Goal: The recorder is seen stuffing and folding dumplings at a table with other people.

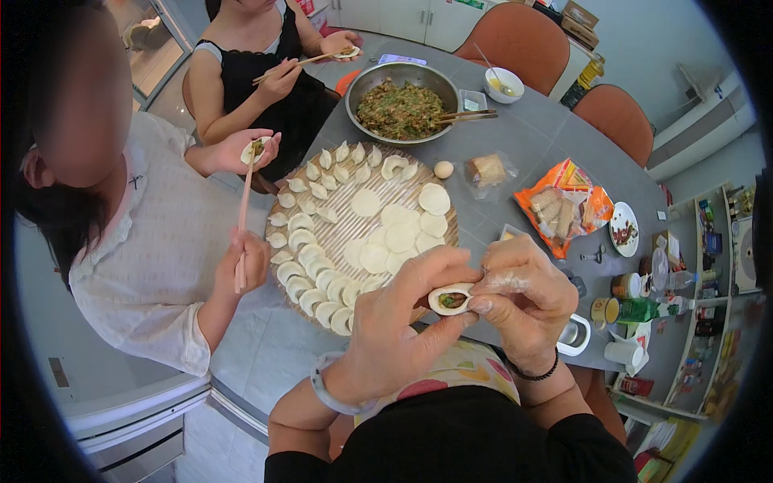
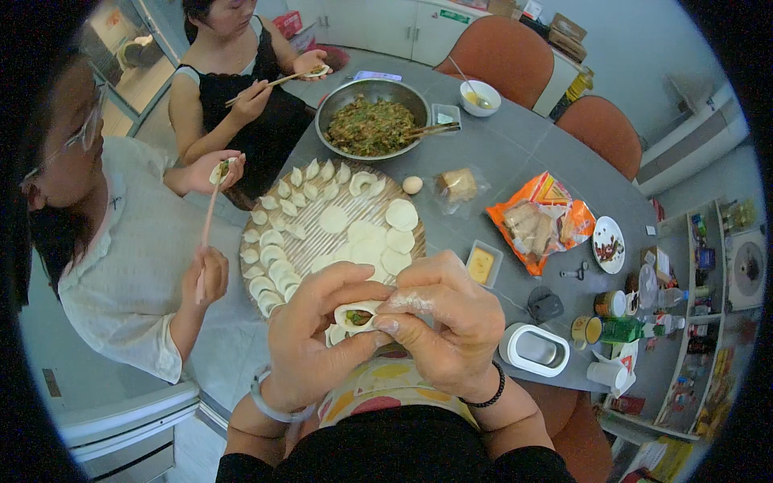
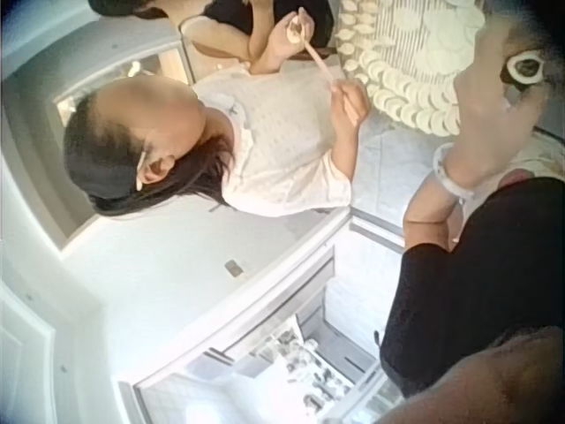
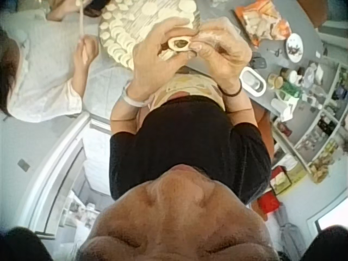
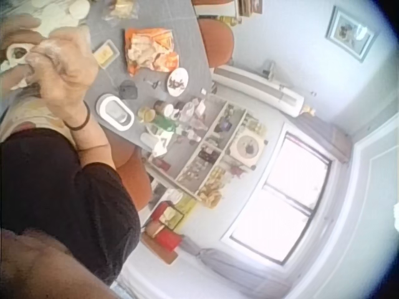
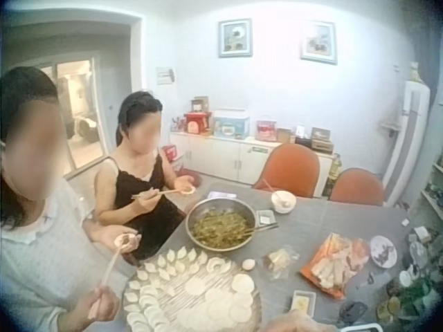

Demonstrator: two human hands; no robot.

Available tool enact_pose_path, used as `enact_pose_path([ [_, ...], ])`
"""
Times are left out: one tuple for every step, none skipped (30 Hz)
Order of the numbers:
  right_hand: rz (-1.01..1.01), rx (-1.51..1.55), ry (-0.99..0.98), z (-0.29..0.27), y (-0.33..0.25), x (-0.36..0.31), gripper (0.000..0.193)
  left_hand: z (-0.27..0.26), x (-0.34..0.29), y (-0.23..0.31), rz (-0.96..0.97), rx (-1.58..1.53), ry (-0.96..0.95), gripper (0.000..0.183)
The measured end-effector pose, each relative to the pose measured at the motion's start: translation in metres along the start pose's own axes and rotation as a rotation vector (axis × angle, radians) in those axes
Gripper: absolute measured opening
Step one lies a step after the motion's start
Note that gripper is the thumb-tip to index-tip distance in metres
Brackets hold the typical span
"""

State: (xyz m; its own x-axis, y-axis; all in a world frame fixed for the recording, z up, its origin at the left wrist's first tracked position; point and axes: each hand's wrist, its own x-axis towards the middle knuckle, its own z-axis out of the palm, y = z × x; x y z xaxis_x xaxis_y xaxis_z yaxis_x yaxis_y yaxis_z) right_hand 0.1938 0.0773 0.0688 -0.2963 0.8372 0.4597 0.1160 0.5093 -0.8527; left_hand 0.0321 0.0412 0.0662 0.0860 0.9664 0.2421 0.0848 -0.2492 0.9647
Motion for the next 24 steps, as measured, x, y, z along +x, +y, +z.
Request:
enact_pose_path([
  [0.000,0.001,-0.006,0.003,-0.003,0.002,0.018,0.000,0.000,0.000,-0.036,-0.056,0.013,0.055],
  [-0.010,0.003,0.016,0.007,-0.007,0.004,0.017,-0.002,-0.001,0.000,-0.037,-0.057,0.019,0.055],
  [-0.020,0.005,0.038,0.009,-0.008,0.006,0.016,-0.003,-0.002,0.000,-0.015,-0.010,0.015,0.055],
  [-0.020,0.006,0.033,0.008,-0.008,0.006,0.016,-0.005,-0.002,0.001,0.007,0.036,0.009,0.055],
  [-0.080,-0.046,-0.023,0.006,-0.006,0.006,0.018,-0.006,-0.003,0.002,0.006,0.035,0.015,0.055],
  [-0.141,-0.099,-0.080,0.005,-0.005,0.007,0.019,-0.006,-0.004,0.005,0.005,0.076,0.010,0.055],
  [-0.142,-0.098,-0.082,0.005,-0.002,0.007,0.019,-0.006,-0.005,0.007,0.005,0.117,0.002,0.054],
  [-0.212,-0.124,-0.059,0.005,0.001,0.007,0.019,-0.006,-0.005,0.006,0.005,0.117,0.005,0.054],
  [-0.281,-0.150,-0.035,0.006,0.002,0.007,0.020,-0.005,-0.006,0.005,-0.017,0.064,0.013,0.053],
  [-0.281,-0.147,-0.040,0.007,0.001,0.006,0.020,-0.005,-0.006,0.004,-0.041,0.012,0.024,0.053],
  [-0.204,-0.146,-0.045,0.009,-0.002,0.004,0.019,-0.006,-0.008,0.004,-0.042,0.013,0.029,0.053],
  [-0.127,-0.145,-0.049,0.010,-0.005,0.004,0.019,-0.008,-0.009,0.005,-0.038,0.055,0.030,0.052],
  [-0.128,-0.144,-0.054,0.012,-0.010,0.005,0.019,-0.009,-0.010,0.005,-0.032,0.096,0.031,0.052],
  [-0.123,-0.162,-0.065,0.015,-0.016,0.007,0.018,-0.009,-0.011,0.003,-0.033,0.095,0.036,0.052],
  [-0.117,-0.180,-0.076,0.016,-0.019,0.008,0.016,-0.009,-0.011,0.001,0.036,0.122,0.049,0.053],
  [-0.119,-0.181,-0.077,0.015,-0.017,0.008,0.016,-0.009,-0.011,0.000,0.108,0.148,0.060,0.055],
  [-0.213,-0.190,-0.084,0.014,-0.012,0.010,0.017,-0.008,-0.011,0.003,0.111,0.146,0.061,0.055],
  [-0.307,-0.199,-0.091,0.013,-0.008,0.009,0.018,-0.007,-0.011,0.007,0.052,0.151,0.043,0.053],
  [-0.308,-0.199,-0.093,0.014,-0.006,0.009,0.018,-0.007,-0.011,0.009,-0.008,0.158,0.027,0.051],
  [-0.323,-0.203,-0.070,0.014,-0.004,0.008,0.019,-0.005,-0.011,0.007,-0.007,0.157,0.029,0.051],
  [-0.338,-0.207,-0.046,0.014,-0.003,0.007,0.020,-0.002,-0.010,0.003,-0.103,-0.039,0.050,0.048],
  [-0.340,-0.207,-0.047,0.014,-0.001,0.005,0.020,0.000,-0.010,0.000,-0.197,-0.236,0.070,0.044],
  [-0.302,-0.190,-0.035,0.014,0.000,0.003,0.020,-0.002,-0.009,-0.004,-0.195,-0.237,0.072,0.044],
  [-0.264,-0.174,-0.022,0.014,0.000,0.001,0.020,-0.005,-0.009,-0.009,-0.215,-0.206,-0.001,0.038],
])
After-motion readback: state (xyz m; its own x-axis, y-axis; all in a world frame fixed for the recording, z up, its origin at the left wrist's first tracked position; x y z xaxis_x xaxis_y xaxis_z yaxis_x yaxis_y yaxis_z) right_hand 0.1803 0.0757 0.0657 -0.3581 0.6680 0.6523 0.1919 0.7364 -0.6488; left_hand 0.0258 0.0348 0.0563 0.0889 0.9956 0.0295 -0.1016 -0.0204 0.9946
